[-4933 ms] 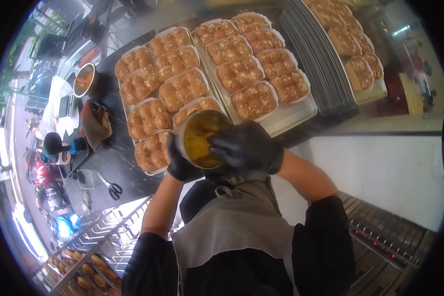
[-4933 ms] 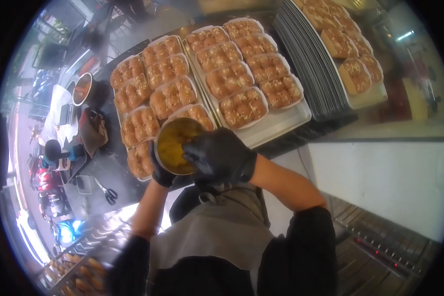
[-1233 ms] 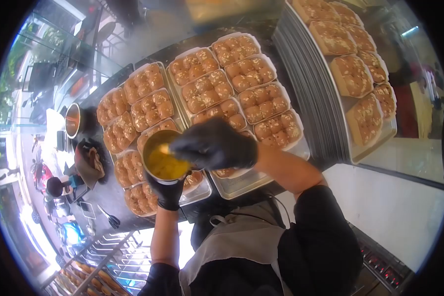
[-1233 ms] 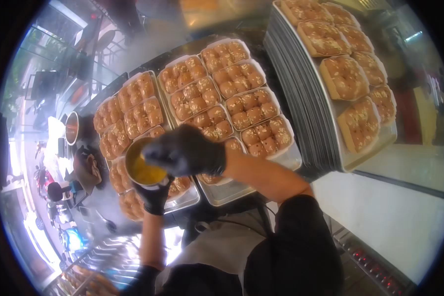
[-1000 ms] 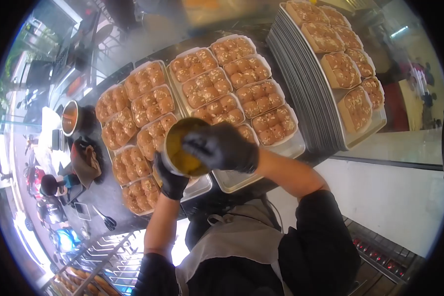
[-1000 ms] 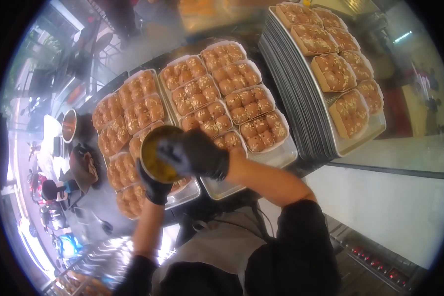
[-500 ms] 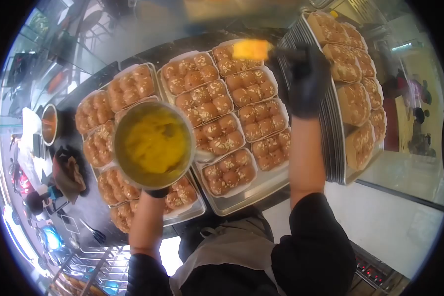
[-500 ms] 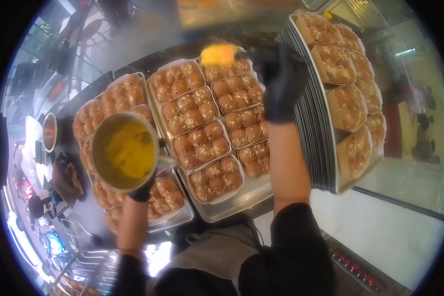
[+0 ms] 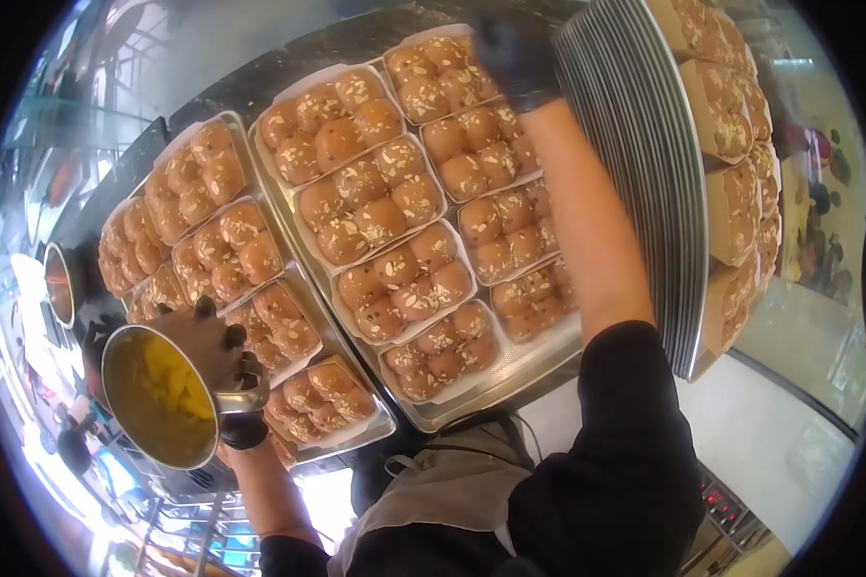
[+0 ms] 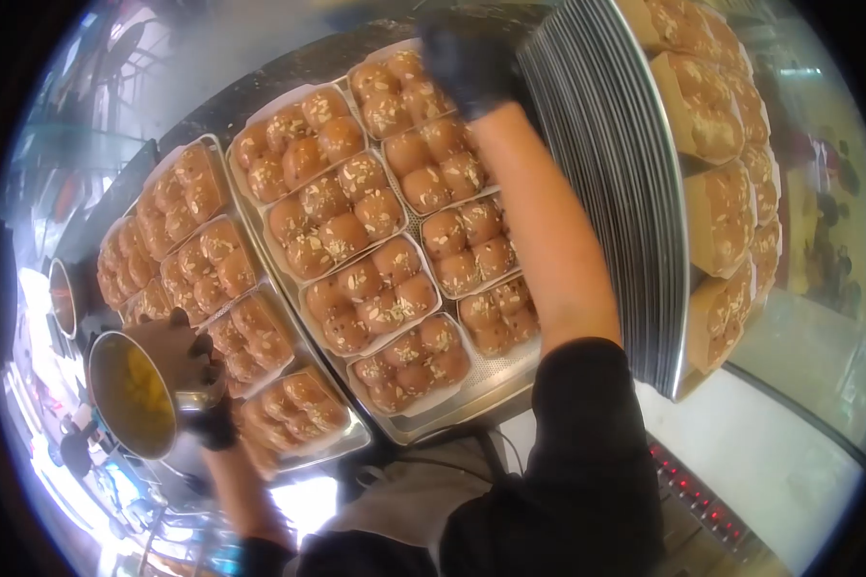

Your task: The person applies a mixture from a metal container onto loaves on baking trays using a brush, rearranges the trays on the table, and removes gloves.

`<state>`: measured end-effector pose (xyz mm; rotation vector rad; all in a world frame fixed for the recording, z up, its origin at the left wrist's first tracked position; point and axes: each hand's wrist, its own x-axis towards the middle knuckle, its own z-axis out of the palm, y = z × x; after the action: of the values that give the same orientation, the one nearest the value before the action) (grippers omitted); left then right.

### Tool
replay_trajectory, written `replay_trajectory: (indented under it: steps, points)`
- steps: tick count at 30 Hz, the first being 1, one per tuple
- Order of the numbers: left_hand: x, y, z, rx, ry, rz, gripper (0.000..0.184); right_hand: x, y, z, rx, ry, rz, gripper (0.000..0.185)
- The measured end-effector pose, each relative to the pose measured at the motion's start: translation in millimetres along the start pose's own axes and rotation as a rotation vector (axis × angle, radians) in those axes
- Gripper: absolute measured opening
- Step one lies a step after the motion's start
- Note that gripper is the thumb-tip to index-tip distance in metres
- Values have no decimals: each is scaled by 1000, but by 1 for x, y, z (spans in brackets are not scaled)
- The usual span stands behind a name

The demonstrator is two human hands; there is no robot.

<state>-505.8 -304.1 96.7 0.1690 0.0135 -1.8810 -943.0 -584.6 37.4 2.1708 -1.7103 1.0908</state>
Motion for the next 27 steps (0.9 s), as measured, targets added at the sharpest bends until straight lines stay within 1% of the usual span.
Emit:
replay_trajectory:
  steps: [1,2,3,4,6,7,8,9,10,11,12,13,14,15,16,17,18,19,20,21,22,24,25,26,27]
  points:
    - [0,-2,-8,71,-18,71,68,-5,-27,0,147,-18,-36,33]
    - [1,-3,-12,143,-38,142,70,-8,-50,0,281,-63,-2,32]
    - [1,-4,-11,149,-43,127,70,-7,-65,-5,418,-105,28,33]
    - [0,-6,-9,177,-7,144,71,0,-70,-20,414,-97,37,33]
    - [-1,-4,-7,207,27,158,71,17,-73,-50,514,-470,645,26]
    - [0,-3,-7,188,-12,124,70,19,-19,-17,-4,-233,460,52]
    - [-2,-1,-7,169,-49,91,70,11,-8,-27,-2,-234,461,52]
    - [-5,1,-5,170,-49,92,70,7,-2,-40,89,-22,299,51]
    - [-8,0,-4,247,16,138,59,4,1,-47,175,189,133,50]
    - [-10,0,-4,323,83,182,50,-5,-3,-46,172,192,133,50]
    - [-9,0,-4,323,78,179,50,-15,-22,-46,44,44,48,32]
    - [-8,0,-6,144,51,91,51,-23,-37,-39,-84,-104,-35,18]
    - [-7,0,-6,-33,27,2,51,-31,-48,-19,143,23,-259,16]
    - [-5,-3,-2,-30,26,0,51,-39,-77,-24,331,-36,-186,16]
    - [-3,-7,5,45,-30,-31,55,-39,-82,-31,332,-31,-182,16]
    - [-3,-9,10,119,-83,-64,60,-39,-85,-38,461,-95,22,17]
    - [-6,-8,9,121,-79,-69,60,-42,-85,-43,588,-160,229,18]
    - [-12,-6,7,140,-18,34,54,-42,-58,-45,440,-162,299,26]
    - [-18,-5,4,157,42,141,48,-38,-41,-53,463,-86,467,37]
    - [-22,-2,2,157,43,144,48,-34,-28,-69,323,-57,436,41]
    - [-26,2,0,203,77,162,49,-37,-27,-70,325,-60,435,41]
    - [-29,4,-1,250,109,179,50,-44,-26,-72,-128,-125,305,35]
    - [-28,3,-1,226,111,174,51,-49,-34,-60,25,1,1,29]
    - [-27,2,0,201,111,167,52,-57,-48,-44,204,149,-204,22]
    - [-26,0,0,202,107,163,52,-61,-77,-52,173,-56,-157,16]
